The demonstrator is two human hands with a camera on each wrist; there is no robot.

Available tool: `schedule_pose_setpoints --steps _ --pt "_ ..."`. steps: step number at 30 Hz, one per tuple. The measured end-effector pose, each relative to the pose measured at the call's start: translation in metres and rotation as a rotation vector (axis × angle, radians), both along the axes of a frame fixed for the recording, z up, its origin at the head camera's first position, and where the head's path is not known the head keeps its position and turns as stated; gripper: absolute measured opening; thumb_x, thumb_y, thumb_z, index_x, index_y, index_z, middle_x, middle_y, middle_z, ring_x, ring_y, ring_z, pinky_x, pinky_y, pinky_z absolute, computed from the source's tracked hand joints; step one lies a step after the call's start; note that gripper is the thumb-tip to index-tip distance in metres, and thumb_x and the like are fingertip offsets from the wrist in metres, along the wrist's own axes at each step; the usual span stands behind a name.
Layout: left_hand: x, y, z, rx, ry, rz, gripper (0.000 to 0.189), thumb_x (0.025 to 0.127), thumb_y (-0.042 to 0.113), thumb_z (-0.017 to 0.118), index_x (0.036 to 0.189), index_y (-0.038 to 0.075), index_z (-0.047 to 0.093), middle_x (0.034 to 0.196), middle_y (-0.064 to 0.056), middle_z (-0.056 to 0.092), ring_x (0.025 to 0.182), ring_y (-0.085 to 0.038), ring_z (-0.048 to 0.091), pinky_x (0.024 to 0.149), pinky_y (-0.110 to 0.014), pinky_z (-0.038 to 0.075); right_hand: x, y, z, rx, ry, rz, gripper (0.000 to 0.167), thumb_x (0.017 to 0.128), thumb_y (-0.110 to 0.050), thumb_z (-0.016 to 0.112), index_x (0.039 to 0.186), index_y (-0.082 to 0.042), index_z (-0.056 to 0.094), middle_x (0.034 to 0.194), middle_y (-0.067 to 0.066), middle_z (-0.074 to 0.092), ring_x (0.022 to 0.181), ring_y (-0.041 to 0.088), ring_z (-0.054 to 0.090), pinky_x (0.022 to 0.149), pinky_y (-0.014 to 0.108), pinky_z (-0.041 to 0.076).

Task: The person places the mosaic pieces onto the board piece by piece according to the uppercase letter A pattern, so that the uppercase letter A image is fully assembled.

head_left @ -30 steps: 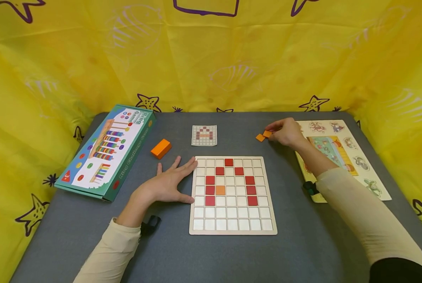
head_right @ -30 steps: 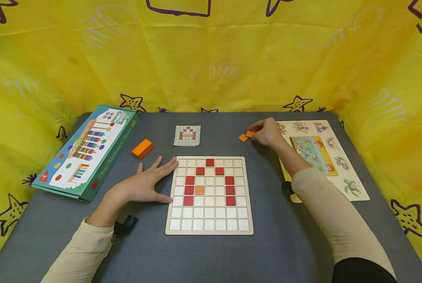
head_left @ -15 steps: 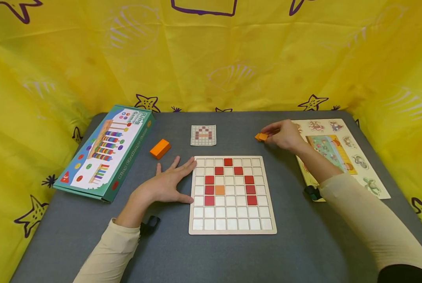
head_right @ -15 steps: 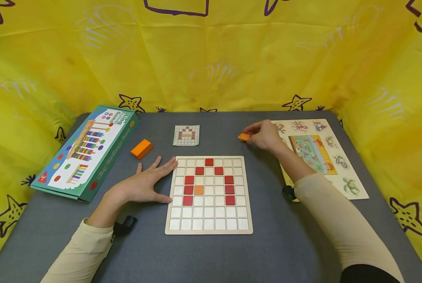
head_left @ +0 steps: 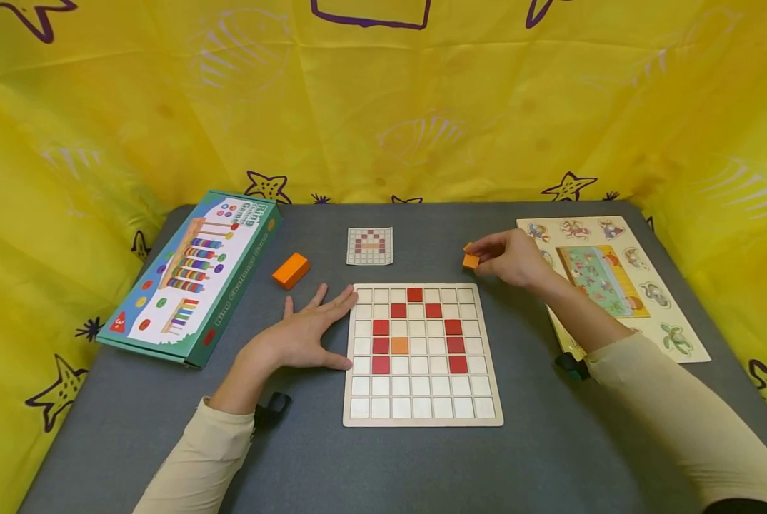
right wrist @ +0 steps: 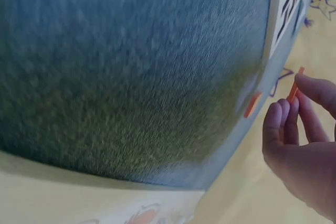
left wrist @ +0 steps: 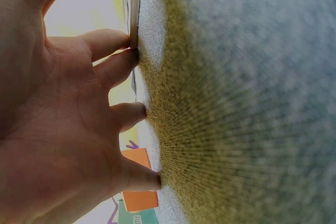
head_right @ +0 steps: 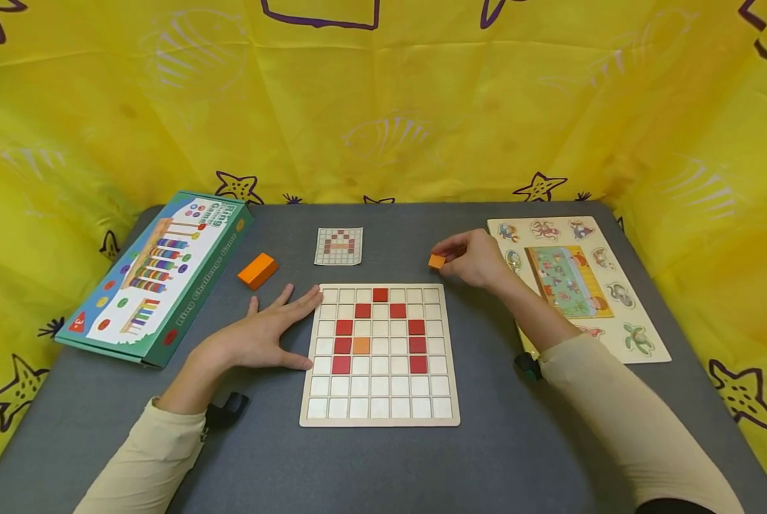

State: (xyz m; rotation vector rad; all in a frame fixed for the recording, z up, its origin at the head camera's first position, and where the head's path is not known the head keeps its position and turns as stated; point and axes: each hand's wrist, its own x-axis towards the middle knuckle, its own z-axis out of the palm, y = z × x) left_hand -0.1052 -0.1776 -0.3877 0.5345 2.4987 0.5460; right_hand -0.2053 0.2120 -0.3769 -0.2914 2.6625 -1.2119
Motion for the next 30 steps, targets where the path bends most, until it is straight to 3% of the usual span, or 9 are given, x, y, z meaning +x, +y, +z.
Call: schedule_pose_setpoints --steps 10,20,30 --pt "0.000 -0.001 0.000 -0.001 -0.009 0.002 0.115 0.082 0.053 0.085 0.169 0.030 0.013 0.176 0.007 0.006 0.162 -0.041 -0.006 0.111 -0.084 -0.013 0.018 -0.014 0.002 -0.013 0.029 0.102 0.031 0.083 0.001 0.082 0.113 -0.002 0.080 0.101 0.017 0.077 0.087 0.021 0.068 0.072 0.019 0.054" --pt "-0.001 0.000 0.000 -0.003 0.009 -0.016 0.115 0.083 0.054 0.084 0.169 0.029 0.013 0.176 0.007 0.004 0.162 -0.041 -0.006 0.111 -0.084 -0.013 0.037 -0.027 0.005 0.002 -0.009 0.147 0.030 0.084 -0.001 0.082 0.112 -0.010 0.082 0.104 0.009 0.078 0.093 0.022 0.070 0.080 0.028 0.057" --pt "-0.001 0.001 0.002 0.000 -0.002 -0.012 0.115 0.083 0.052 0.085 0.169 0.027 0.013 0.177 0.006 0.004 0.162 -0.042 -0.006 0.111 -0.084 -0.013 0.052 -0.041 0.003 -0.031 -0.002 0.198 0.031 0.079 0.000 0.083 0.109 -0.010 0.082 0.100 0.006 0.079 0.089 0.019 0.069 0.079 0.026 0.057"
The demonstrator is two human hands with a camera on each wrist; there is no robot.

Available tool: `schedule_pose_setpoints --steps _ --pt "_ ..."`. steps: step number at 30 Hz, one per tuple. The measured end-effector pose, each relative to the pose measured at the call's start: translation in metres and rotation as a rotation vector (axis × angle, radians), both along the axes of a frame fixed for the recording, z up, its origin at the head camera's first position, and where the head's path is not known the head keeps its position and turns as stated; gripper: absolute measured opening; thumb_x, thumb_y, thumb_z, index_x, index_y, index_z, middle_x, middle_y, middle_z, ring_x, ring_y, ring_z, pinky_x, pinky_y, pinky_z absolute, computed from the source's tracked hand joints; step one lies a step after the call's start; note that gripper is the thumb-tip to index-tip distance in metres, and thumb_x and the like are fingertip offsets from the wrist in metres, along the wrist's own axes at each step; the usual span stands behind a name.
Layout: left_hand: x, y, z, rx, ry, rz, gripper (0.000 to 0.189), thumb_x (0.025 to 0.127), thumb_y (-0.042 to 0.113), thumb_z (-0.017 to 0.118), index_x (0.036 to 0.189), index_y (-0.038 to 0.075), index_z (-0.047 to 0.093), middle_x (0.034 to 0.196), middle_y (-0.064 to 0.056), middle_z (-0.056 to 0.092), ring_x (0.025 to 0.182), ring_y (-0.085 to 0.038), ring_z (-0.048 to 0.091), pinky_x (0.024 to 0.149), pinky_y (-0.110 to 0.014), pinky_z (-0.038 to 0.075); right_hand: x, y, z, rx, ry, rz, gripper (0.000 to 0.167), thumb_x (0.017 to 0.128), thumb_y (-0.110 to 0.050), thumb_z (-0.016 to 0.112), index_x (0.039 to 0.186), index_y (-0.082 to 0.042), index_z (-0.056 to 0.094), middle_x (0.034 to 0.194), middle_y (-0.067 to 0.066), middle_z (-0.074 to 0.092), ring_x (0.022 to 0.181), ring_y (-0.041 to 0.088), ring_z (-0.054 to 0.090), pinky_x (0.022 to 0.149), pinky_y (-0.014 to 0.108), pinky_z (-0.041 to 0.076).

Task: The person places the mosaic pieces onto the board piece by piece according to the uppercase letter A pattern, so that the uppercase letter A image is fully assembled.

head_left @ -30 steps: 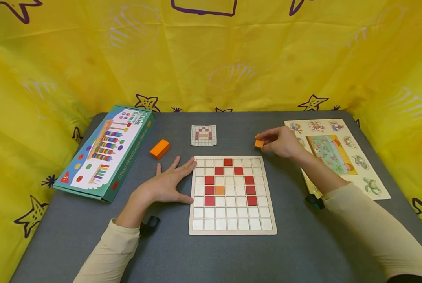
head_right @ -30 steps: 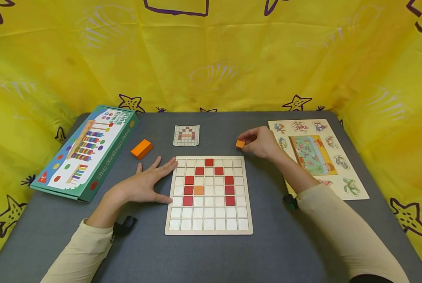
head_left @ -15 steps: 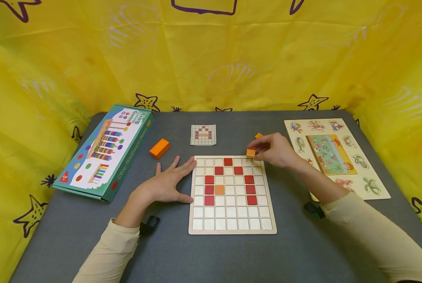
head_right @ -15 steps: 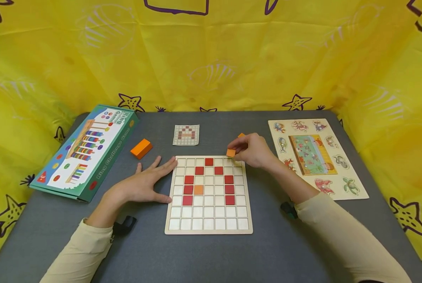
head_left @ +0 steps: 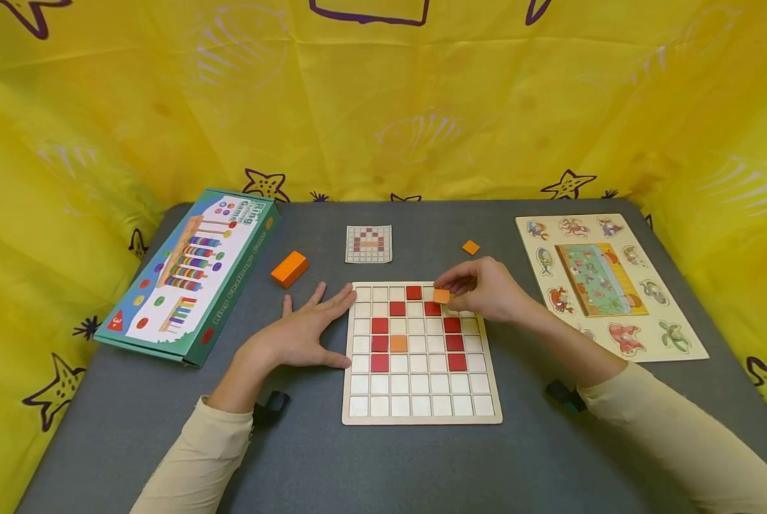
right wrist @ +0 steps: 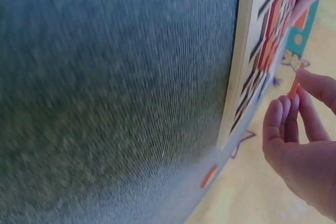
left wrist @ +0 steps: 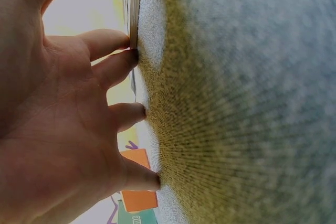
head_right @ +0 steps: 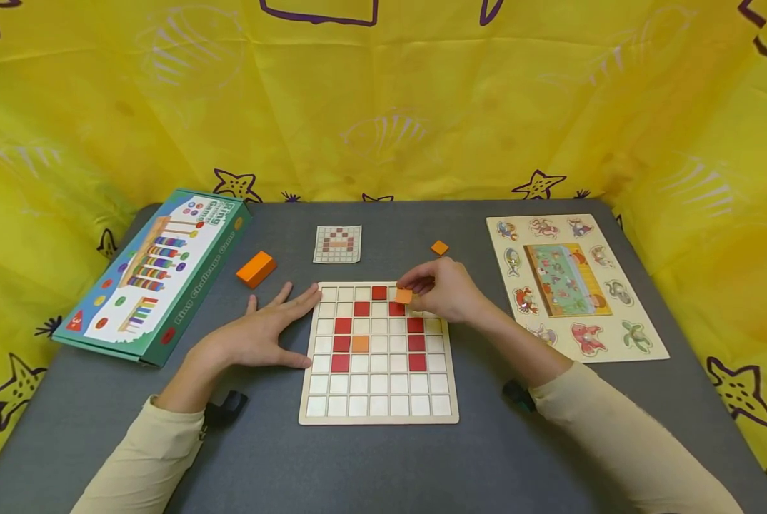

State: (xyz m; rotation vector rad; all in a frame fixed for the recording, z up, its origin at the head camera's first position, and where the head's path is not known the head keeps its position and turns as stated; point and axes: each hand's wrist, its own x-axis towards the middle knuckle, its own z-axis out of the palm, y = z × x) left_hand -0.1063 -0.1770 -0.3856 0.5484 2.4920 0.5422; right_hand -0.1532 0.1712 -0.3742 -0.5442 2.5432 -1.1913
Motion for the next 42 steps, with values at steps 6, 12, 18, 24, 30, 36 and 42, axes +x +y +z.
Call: schedule_pose_setpoints --steps 6,12,18,24,30,36,42 --pt "-0.001 0.000 0.000 -0.004 0.003 -0.003 0.115 0.083 0.053 0.085 0.169 0.027 0.013 0.177 0.005 0.004 0.162 -0.042 -0.006 0.110 -0.085 -0.013 0.008 -0.007 -0.003 0.004 -0.002 0.027 0.029 0.080 -0.001 0.085 0.107 -0.011 0.083 0.101 0.003 0.079 0.086 0.018 0.067 0.077 0.027 0.057" --pt "-0.001 0.000 -0.001 -0.006 0.003 -0.003 0.115 0.082 0.052 0.085 0.169 0.027 0.013 0.177 0.005 0.004 0.162 -0.042 -0.006 0.110 -0.085 -0.013 0.015 -0.013 -0.005 -0.010 -0.014 0.056 0.027 0.079 -0.002 0.085 0.104 -0.010 0.083 0.097 0.003 0.079 0.084 0.016 0.067 0.075 0.024 0.056" --pt "-0.001 0.000 -0.001 -0.004 0.008 -0.007 0.115 0.082 0.053 0.085 0.169 0.027 0.013 0.177 0.005 0.004 0.162 -0.042 -0.006 0.110 -0.085 -0.012 0.023 -0.019 -0.005 -0.031 -0.064 0.082 0.027 0.078 -0.001 0.086 0.104 -0.009 0.082 0.099 0.003 0.079 0.083 0.016 0.067 0.075 0.024 0.057" --pt "-0.002 0.000 -0.002 -0.007 0.006 -0.008 0.116 0.082 0.053 0.085 0.169 0.026 0.013 0.177 0.005 0.004 0.161 -0.043 -0.006 0.110 -0.086 -0.012 0.029 -0.024 -0.008 -0.035 -0.109 0.097 0.028 0.078 0.003 0.082 0.104 -0.007 0.082 0.096 0.006 0.078 0.082 0.015 0.065 0.074 0.023 0.057" --pt "-0.002 -0.001 -0.002 -0.007 0.008 -0.008 0.116 0.082 0.053 0.085 0.169 0.026 0.014 0.177 0.004 0.005 0.161 -0.043 -0.006 0.109 -0.086 -0.012 0.035 -0.030 -0.010 -0.034 -0.114 0.137 0.029 0.076 0.005 0.078 0.101 -0.007 0.082 0.092 0.005 0.076 0.081 0.015 0.065 0.074 0.025 0.057" --pt "-0.001 0.000 -0.002 -0.006 0.012 -0.006 0.116 0.082 0.053 0.085 0.169 0.026 0.014 0.177 0.005 0.005 0.162 -0.043 -0.006 0.110 -0.086 -0.012 0.037 -0.035 -0.012 -0.005 -0.095 0.175 0.027 0.077 0.004 0.080 0.102 -0.007 0.081 0.094 0.003 0.076 0.081 0.014 0.065 0.075 0.024 0.057" --pt "-0.001 0.001 -0.002 -0.008 0.009 -0.005 0.115 0.082 0.053 0.085 0.169 0.026 0.014 0.177 0.004 0.005 0.161 -0.044 -0.006 0.109 -0.086 -0.012 0.038 -0.039 -0.013 0.032 -0.097 0.180 0.027 0.078 0.003 0.081 0.102 -0.008 0.082 0.095 0.001 0.077 0.083 0.016 0.064 0.075 0.024 0.056"
